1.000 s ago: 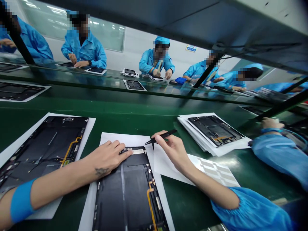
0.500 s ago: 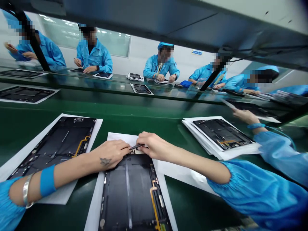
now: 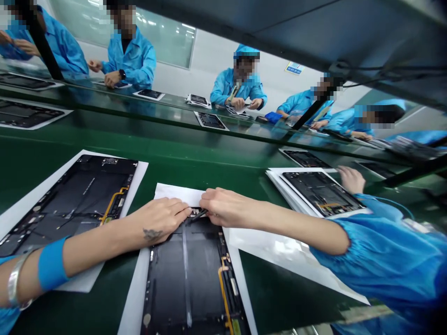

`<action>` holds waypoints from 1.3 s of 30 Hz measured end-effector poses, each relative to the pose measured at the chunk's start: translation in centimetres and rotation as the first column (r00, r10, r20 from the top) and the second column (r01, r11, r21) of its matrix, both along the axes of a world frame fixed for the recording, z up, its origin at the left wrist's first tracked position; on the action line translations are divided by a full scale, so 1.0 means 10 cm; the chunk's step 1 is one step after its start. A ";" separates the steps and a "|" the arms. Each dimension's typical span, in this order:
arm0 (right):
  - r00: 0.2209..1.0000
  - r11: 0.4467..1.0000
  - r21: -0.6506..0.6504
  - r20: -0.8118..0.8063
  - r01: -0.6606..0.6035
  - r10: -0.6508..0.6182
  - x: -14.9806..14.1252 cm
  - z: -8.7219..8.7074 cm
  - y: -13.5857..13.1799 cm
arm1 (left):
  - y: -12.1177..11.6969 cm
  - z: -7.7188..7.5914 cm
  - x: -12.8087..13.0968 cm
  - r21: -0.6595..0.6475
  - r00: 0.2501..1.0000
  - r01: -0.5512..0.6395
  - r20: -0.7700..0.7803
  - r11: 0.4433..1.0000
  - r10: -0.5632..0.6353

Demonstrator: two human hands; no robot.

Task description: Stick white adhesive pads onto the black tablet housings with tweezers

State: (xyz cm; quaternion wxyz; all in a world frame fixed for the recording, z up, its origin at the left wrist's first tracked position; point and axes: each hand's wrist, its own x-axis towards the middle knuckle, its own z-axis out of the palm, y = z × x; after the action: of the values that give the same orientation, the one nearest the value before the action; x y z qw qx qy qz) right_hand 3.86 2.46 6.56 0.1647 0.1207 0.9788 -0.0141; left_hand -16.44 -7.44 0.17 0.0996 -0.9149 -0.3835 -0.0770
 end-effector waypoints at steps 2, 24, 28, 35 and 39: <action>0.998 0.997 -0.044 0.003 0.056 -0.056 0.11 -0.01 0.04 | 0.00 -0.03 0.00 0.026 1.000 0.011 0.004 1.000 -0.011; 0.776 0.891 -0.428 -0.507 0.153 -0.376 0.55 -0.41 -0.14 | 0.00 -0.05 0.03 0.006 1.000 -0.002 0.021 1.000 0.002; 0.788 0.891 -0.436 -0.502 0.124 -0.355 0.38 -0.46 -0.15 | 0.00 -0.03 0.04 -0.019 0.999 -0.005 0.032 1.000 0.006; 0.758 0.906 -0.423 -0.585 0.017 -0.287 0.32 -0.55 -0.10 | -0.01 0.00 0.05 -0.020 1.000 -0.012 -0.019 1.000 0.011; 0.768 0.886 -0.463 -0.562 0.015 -0.306 0.29 -0.51 -0.07 | -0.01 0.00 0.05 -0.024 1.000 -0.009 -0.012 1.000 0.009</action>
State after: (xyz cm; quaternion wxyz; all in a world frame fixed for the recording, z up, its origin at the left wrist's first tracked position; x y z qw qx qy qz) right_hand 6.75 1.77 1.44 -0.1459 0.1551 0.9349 -0.2841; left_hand -15.91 -7.50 0.15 0.0912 -0.9147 -0.3880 -0.0663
